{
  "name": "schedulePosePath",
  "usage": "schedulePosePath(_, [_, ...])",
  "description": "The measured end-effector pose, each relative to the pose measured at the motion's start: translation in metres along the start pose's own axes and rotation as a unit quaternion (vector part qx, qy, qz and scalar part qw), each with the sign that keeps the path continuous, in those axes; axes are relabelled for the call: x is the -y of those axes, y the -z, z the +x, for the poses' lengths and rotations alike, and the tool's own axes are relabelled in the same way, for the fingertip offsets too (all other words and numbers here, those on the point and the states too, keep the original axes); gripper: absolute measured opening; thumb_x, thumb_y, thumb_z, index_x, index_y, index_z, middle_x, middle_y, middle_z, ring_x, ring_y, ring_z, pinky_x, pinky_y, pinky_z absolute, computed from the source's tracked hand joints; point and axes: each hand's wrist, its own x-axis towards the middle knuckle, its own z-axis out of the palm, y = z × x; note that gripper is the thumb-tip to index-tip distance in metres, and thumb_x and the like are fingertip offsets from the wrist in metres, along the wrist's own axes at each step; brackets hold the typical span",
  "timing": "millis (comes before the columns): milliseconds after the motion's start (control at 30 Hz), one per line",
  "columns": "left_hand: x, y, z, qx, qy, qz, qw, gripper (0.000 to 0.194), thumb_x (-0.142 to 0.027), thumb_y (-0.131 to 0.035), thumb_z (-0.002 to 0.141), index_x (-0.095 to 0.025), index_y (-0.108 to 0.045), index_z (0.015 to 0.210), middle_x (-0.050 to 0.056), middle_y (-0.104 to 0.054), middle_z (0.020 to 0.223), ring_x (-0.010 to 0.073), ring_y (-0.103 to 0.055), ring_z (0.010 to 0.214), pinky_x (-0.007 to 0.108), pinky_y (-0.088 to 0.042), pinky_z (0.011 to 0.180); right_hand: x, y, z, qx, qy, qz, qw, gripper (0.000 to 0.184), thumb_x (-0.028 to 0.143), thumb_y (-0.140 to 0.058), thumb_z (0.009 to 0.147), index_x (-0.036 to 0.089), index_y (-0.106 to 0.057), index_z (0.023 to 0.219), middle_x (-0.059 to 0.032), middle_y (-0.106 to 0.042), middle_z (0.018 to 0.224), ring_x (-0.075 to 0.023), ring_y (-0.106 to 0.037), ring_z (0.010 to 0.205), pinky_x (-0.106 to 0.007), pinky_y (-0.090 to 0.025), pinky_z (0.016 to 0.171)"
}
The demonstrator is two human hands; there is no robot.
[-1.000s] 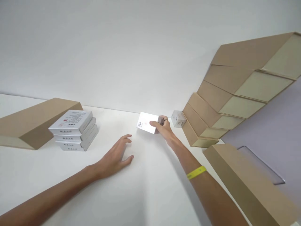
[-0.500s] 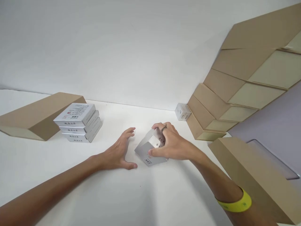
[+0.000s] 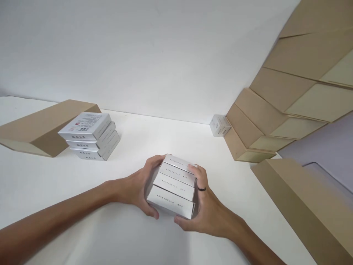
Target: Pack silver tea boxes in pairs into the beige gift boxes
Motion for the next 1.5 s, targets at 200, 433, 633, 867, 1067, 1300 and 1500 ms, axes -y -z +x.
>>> schedulePosePath(200, [-0.010,-0.008,-0.003,0.015,0.003,-0.058,0.998,0.125,-0.044,-0.092,0.059,-0.034,-0.006,0.148,0.014,-0.045,0.140,0.0371,-0.047,0.135,0.056,-0.046,0.111,-0.004,0.002,-0.009,0.045,-0.043,0.037,0.997,0.129,0.041,-0.085,0.068,0.044,0.011,0.153,-0.0109,-0.028,0.155,-0.0308,-0.043,0.137,-0.054,-0.049,0.106])
schedulePosePath(433, [-0.013,-0.013,-0.007,0.023,0.012,-0.075,0.997,0.130,-0.043,-0.093,0.059,-0.036,-0.001,0.151,0.013,-0.045,0.138,0.0364,-0.049,0.130,0.051,-0.052,0.103,-0.004,0.003,-0.011,0.070,-0.058,0.018,0.996,0.135,0.045,-0.086,0.065,0.043,0.016,0.153,-0.0134,-0.028,0.157,-0.0352,-0.042,0.139,-0.061,-0.045,0.107])
schedulePosePath(633, [-0.008,-0.016,-0.004,0.019,-0.011,-0.085,0.996,0.125,-0.039,-0.092,0.061,-0.036,-0.004,0.149,0.012,-0.045,0.135,0.0356,-0.051,0.128,0.051,-0.053,0.102,-0.005,0.005,-0.009,0.088,-0.066,0.031,0.993,0.140,0.051,-0.089,0.061,0.044,0.017,0.152,-0.0119,-0.013,0.164,-0.0378,-0.030,0.149,-0.061,-0.042,0.111])
schedulePosePath(867, [-0.007,-0.016,-0.005,0.013,-0.021,-0.064,0.998,0.129,-0.036,-0.093,0.058,-0.037,-0.003,0.150,0.012,-0.043,0.138,0.0350,-0.049,0.127,0.051,-0.051,0.105,-0.002,0.007,-0.008,0.111,-0.098,0.061,0.987,0.145,0.057,-0.092,0.058,0.049,0.018,0.151,-0.0060,-0.003,0.167,-0.0334,-0.022,0.153,-0.057,-0.039,0.116])
schedulePosePath(1067, [-0.015,-0.020,-0.004,0.026,-0.048,-0.026,0.998,0.131,-0.034,-0.088,0.065,-0.035,0.009,0.154,0.018,-0.021,0.156,0.0401,-0.037,0.142,0.058,-0.045,0.112,0.003,0.004,-0.009,0.116,-0.119,0.036,0.986,0.142,0.055,-0.085,0.066,0.046,0.028,0.150,-0.0055,0.000,0.168,-0.0319,-0.017,0.154,-0.061,-0.031,0.119])
schedulePosePath(1300, [-0.017,-0.027,-0.001,0.014,-0.069,0.016,0.997,0.132,-0.035,-0.086,0.067,-0.034,0.014,0.154,0.017,-0.002,0.158,0.0464,0.000,0.153,0.068,-0.027,0.121,0.004,-0.005,-0.008,0.094,-0.084,0.058,0.990,0.134,0.052,-0.081,0.073,0.044,0.029,0.151,-0.0055,-0.006,0.167,-0.0296,-0.023,0.152,-0.058,-0.036,0.118])
schedulePosePath(1500, [-0.014,-0.027,0.004,0.003,-0.100,-0.008,0.995,0.128,-0.023,-0.080,0.063,-0.035,0.010,0.153,0.016,-0.027,0.141,0.0369,-0.049,0.123,0.057,-0.052,0.100,0.003,-0.005,-0.009,0.070,-0.075,0.100,0.990,0.129,0.044,-0.081,0.077,0.048,0.023,0.151,-0.0032,-0.019,0.163,-0.0245,-0.035,0.145,-0.051,-0.041,0.116])
